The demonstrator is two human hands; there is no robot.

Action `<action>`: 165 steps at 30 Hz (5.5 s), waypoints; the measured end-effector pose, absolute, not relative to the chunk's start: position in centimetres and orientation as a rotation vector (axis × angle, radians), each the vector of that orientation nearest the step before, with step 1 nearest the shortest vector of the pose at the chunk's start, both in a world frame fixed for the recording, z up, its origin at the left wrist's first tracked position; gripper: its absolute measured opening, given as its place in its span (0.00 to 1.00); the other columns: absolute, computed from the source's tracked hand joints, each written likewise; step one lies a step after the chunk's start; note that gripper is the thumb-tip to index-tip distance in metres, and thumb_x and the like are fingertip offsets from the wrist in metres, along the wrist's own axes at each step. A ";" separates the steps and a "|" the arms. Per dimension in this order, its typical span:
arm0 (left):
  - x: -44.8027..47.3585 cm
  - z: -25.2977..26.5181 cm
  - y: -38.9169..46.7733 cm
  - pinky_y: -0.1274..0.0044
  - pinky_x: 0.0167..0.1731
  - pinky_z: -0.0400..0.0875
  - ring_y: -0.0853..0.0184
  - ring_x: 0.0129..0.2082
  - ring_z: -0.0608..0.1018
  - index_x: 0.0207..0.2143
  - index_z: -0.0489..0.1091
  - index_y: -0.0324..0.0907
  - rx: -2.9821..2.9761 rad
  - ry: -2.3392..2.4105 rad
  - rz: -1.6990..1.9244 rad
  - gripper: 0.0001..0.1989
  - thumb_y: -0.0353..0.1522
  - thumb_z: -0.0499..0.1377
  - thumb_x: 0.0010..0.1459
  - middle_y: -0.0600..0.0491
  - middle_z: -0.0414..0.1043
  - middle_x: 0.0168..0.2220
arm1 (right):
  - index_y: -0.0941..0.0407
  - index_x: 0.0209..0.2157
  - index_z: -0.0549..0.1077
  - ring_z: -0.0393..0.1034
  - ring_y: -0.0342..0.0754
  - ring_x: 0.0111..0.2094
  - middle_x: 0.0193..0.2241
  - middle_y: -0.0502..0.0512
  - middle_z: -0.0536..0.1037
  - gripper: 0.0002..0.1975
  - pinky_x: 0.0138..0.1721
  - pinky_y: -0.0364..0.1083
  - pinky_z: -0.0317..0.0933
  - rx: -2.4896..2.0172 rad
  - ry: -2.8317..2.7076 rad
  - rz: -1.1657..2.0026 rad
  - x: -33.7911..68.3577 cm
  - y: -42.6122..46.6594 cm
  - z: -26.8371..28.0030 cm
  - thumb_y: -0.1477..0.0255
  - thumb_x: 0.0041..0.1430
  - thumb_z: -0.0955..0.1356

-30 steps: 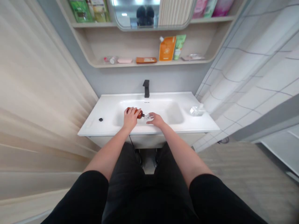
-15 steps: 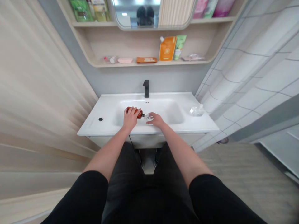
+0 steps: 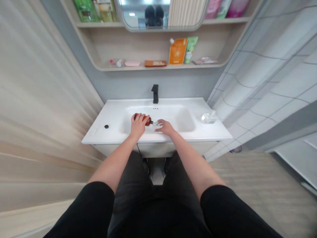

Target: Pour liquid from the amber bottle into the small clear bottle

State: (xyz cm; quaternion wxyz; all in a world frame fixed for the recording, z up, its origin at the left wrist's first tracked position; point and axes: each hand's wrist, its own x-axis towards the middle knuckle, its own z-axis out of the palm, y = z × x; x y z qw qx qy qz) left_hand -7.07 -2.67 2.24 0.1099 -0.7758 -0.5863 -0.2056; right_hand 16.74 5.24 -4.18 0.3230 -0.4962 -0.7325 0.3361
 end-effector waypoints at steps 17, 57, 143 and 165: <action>-7.1 2.1 -2.7 0.46 0.75 0.48 0.47 0.76 0.64 0.75 0.67 0.55 -2.273 -1.731 -0.621 0.34 0.26 0.52 0.69 0.43 0.69 0.73 | 0.52 0.56 0.80 0.83 0.57 0.50 0.51 0.57 0.86 0.38 0.59 0.56 0.75 -1.320 -1.931 0.880 16.8 4.7 -3.5 0.68 0.42 0.87; -7.5 1.2 -2.2 0.43 0.77 0.46 0.46 0.75 0.66 0.72 0.70 0.52 -2.246 -1.636 -0.671 0.32 0.26 0.52 0.69 0.41 0.72 0.71 | 0.51 0.53 0.80 0.82 0.57 0.50 0.50 0.56 0.86 0.36 0.58 0.55 0.73 -1.297 -1.955 0.845 16.8 4.8 -3.8 0.66 0.40 0.87; -7.2 3.3 -1.7 0.42 0.78 0.43 0.49 0.76 0.66 0.68 0.74 0.55 -2.285 -1.481 -0.668 0.28 0.25 0.55 0.71 0.44 0.72 0.71 | 0.54 0.53 0.82 0.82 0.61 0.55 0.53 0.58 0.86 0.35 0.62 0.55 0.71 -1.254 -1.896 0.799 16.9 3.4 -2.1 0.66 0.41 0.87; -7.2 6.6 -0.4 0.38 0.75 0.47 0.47 0.74 0.69 0.68 0.74 0.54 -2.334 -1.231 -0.619 0.26 0.27 0.55 0.73 0.41 0.75 0.69 | 0.53 0.52 0.81 0.81 0.59 0.51 0.51 0.57 0.86 0.35 0.59 0.56 0.72 -1.128 -1.734 0.860 16.9 3.5 -2.2 0.65 0.40 0.86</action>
